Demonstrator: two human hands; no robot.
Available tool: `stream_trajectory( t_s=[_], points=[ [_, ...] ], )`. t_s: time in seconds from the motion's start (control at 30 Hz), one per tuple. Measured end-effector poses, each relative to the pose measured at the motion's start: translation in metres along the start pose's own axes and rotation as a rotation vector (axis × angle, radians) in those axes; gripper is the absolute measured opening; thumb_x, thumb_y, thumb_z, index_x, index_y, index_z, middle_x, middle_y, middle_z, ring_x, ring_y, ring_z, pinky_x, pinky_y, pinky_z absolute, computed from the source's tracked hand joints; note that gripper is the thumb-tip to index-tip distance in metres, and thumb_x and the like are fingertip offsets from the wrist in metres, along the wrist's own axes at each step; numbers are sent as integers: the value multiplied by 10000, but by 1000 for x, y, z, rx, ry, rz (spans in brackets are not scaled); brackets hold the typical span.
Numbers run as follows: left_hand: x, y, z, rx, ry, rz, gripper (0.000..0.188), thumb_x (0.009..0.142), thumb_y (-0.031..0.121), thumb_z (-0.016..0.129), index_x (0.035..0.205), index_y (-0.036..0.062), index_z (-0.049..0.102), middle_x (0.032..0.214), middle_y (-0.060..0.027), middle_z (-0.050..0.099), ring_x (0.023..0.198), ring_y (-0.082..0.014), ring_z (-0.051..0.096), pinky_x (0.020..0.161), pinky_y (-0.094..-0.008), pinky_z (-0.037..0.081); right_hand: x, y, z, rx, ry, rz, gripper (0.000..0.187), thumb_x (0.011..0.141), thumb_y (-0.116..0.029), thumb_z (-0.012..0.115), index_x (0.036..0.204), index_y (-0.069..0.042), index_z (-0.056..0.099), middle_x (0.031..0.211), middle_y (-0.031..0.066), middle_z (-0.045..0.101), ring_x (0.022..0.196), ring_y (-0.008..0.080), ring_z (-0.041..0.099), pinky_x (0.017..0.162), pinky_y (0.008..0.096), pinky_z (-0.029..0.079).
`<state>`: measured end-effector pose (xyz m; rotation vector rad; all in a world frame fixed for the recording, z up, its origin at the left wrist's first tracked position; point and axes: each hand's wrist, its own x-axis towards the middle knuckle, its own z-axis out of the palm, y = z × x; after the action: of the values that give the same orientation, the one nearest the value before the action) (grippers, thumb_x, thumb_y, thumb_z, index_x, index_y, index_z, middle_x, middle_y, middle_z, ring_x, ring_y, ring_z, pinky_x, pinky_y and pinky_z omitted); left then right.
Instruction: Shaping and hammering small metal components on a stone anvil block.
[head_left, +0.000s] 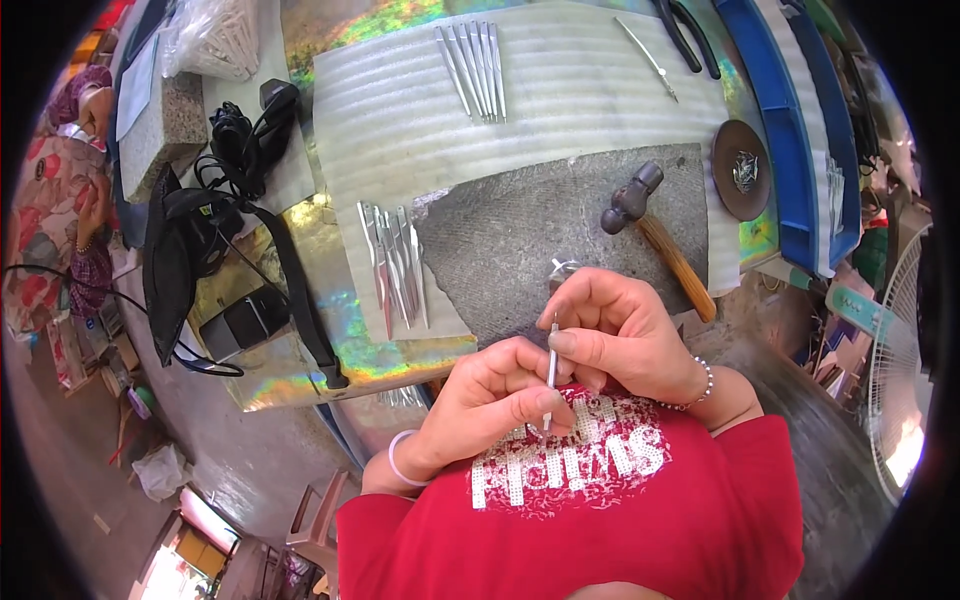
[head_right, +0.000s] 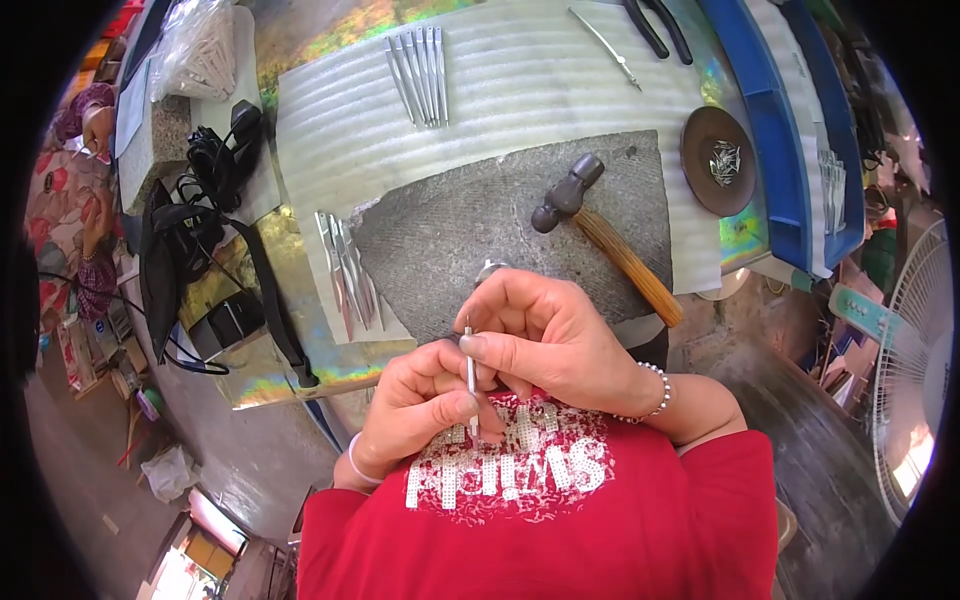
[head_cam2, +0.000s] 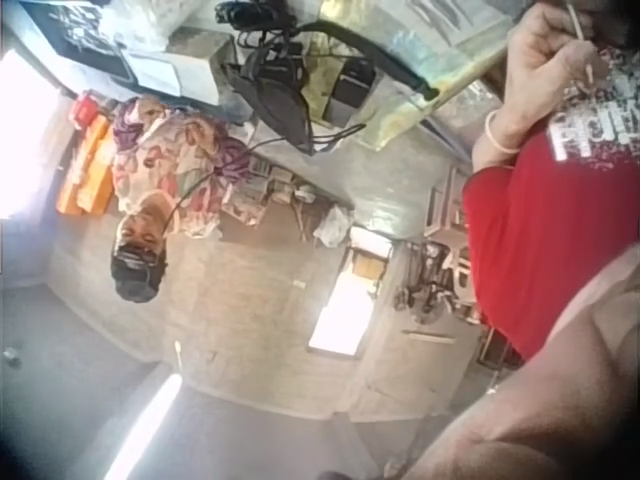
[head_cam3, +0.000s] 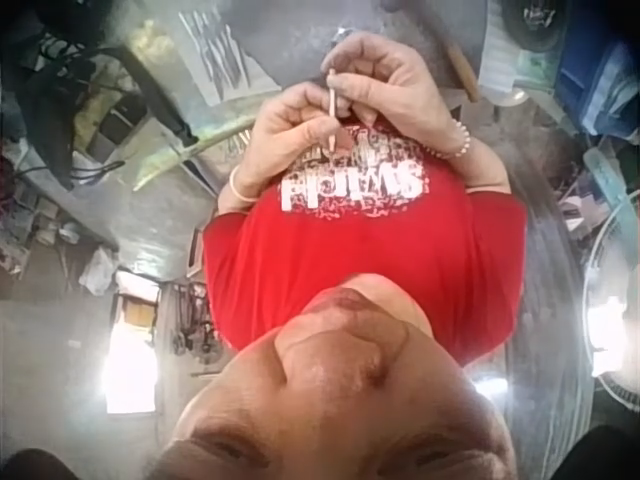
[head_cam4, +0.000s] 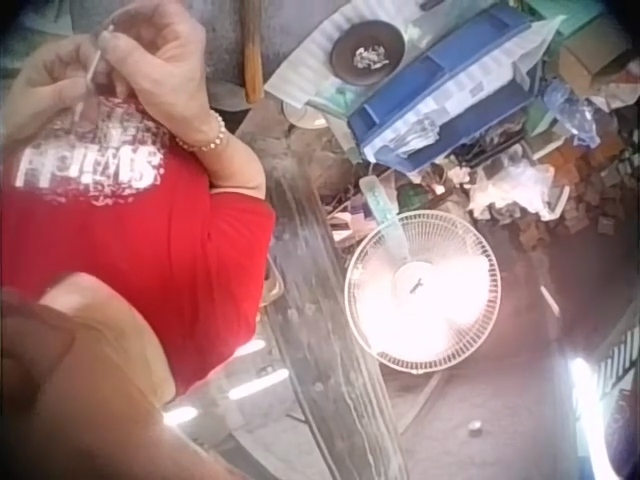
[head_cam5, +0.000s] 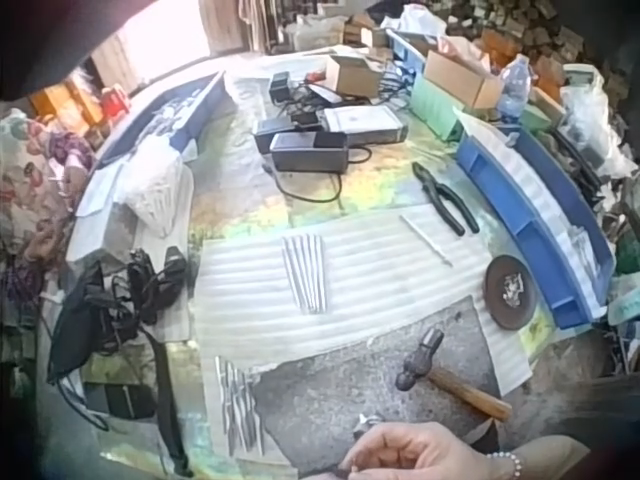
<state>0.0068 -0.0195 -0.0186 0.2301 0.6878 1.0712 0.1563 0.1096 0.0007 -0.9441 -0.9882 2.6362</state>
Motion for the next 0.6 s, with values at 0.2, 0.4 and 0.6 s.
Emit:
stream_trajectory(
  t_s=[0.2, 0.4, 0.6],
  points=[
    [-1, -2, 1, 18, -10, 17, 139, 933, 64, 534, 1030, -19, 477, 854, -120, 655, 807, -143, 634, 731, -282, 511, -1, 1, 2, 11, -4, 18, 122, 902, -48, 569, 1013, -4, 545, 736, 45, 596, 509, 42, 487, 442, 174, 369],
    [-6, -5, 3, 117, 19, 60, 135, 916, 55, 565, 980, -9, 465, 819, -101, 658, 783, -116, 630, 689, -246, 497, -4, 2, 3, -47, -14, 40, 100, 905, -61, 569, 985, -1, 567, 741, 30, 592, 508, 41, 483, 449, 176, 376],
    [-11, -4, 5, 249, 67, 73, 164, 894, 58, 608, 925, -6, 461, 758, -85, 651, 701, -87, 618, 614, -211, 473, -5, 2, 6, -76, -2, 54, 95, 907, -69, 564, 968, 1, 582, 737, 25, 592, 515, 45, 490, 456, 179, 382]
  ],
)
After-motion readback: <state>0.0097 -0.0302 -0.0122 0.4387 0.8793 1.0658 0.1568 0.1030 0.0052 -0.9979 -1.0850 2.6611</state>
